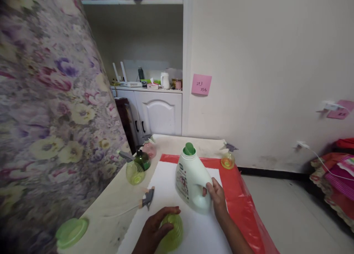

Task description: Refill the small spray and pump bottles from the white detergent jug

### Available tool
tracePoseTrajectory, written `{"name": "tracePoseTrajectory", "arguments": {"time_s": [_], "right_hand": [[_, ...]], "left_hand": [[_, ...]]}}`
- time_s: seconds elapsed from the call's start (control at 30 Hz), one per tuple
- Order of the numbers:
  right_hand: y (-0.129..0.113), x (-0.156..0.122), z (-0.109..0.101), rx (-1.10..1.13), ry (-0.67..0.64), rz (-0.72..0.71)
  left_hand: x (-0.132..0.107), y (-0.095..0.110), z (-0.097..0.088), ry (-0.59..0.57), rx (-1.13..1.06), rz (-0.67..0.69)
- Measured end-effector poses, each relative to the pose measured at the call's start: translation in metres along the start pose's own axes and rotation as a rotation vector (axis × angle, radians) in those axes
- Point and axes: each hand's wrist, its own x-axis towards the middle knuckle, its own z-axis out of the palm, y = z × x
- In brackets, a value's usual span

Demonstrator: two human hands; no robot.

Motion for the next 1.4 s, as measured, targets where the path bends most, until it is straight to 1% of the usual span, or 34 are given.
{"name": "tracePoseTrajectory", "arguments": {"time_s": [0.1, 0.23, 0.27, 0.3, 0.37, 0.43, 0.53, 0.6, 0.67, 0.77, 0.9, 0.97, 1.07, 1.13, 1.23, 1.33, 1.4], "right_hand": [[-0.001, -0.01, -0.014, -0.044, 0.008, 0.01], [0.006, -0.042, -0.035, -0.183, 0.152, -0.006], [0.01, -0.052, -0.039, -0.226, 0.164, -0.016], [0.014, -0.061, -0.042, -0.259, 0.151, -0.025], [0.022, -0.077, -0.045, -0.291, 0.074, -0.023], [0.028, -0.089, -0.042, -0.315, -0.011, 0.017], [0.026, -0.098, -0.031, -0.345, -0.117, 0.095], [0.021, -0.1, -0.022, -0.354, -0.171, 0.096], [0.015, -0.101, -0.014, -0.363, -0.21, 0.074], [0.014, -0.105, -0.007, -0.363, -0.266, 0.052], [0.023, -0.114, -0.001, -0.314, -0.32, -0.011], [0.028, -0.116, 0.001, -0.297, -0.333, -0.022], [0.034, -0.117, 0.005, -0.279, -0.338, 0.013], [0.037, -0.116, 0.008, -0.254, -0.333, 0.021], [0.041, -0.115, 0.013, -0.192, -0.347, 0.019], [0.045, -0.115, 0.017, -0.169, -0.38, 0.03], [0.046, -0.115, 0.017, -0.189, -0.382, 0.045]], "left_hand": [[-0.001, 0.0, -0.001, -0.016, 0.034, 0.026], [0.0, 0.006, -0.002, -0.039, 0.086, 0.057], [0.0, 0.007, -0.002, -0.042, 0.086, 0.056], [0.0, 0.008, -0.003, -0.042, 0.083, 0.05], [0.0, 0.007, -0.005, -0.037, 0.08, 0.029], [-0.001, -0.001, -0.006, -0.034, 0.088, 0.012], [-0.006, -0.022, -0.006, -0.015, 0.075, -0.025], [-0.011, -0.036, -0.003, 0.016, 0.047, -0.069], [-0.016, -0.043, 0.002, 0.054, 0.021, -0.095], [-0.019, -0.043, 0.01, 0.095, 0.001, -0.091], [-0.019, -0.037, 0.019, 0.099, -0.024, -0.05], [-0.018, -0.035, 0.024, 0.082, -0.044, -0.026], [-0.017, -0.036, 0.035, 0.036, -0.053, -0.004], [-0.017, -0.039, 0.044, 0.006, -0.055, 0.003], [-0.016, -0.049, 0.056, -0.029, -0.078, -0.006], [-0.019, -0.058, 0.057, -0.052, -0.073, -0.026], [-0.022, -0.057, 0.048, -0.061, -0.013, -0.021]]}}
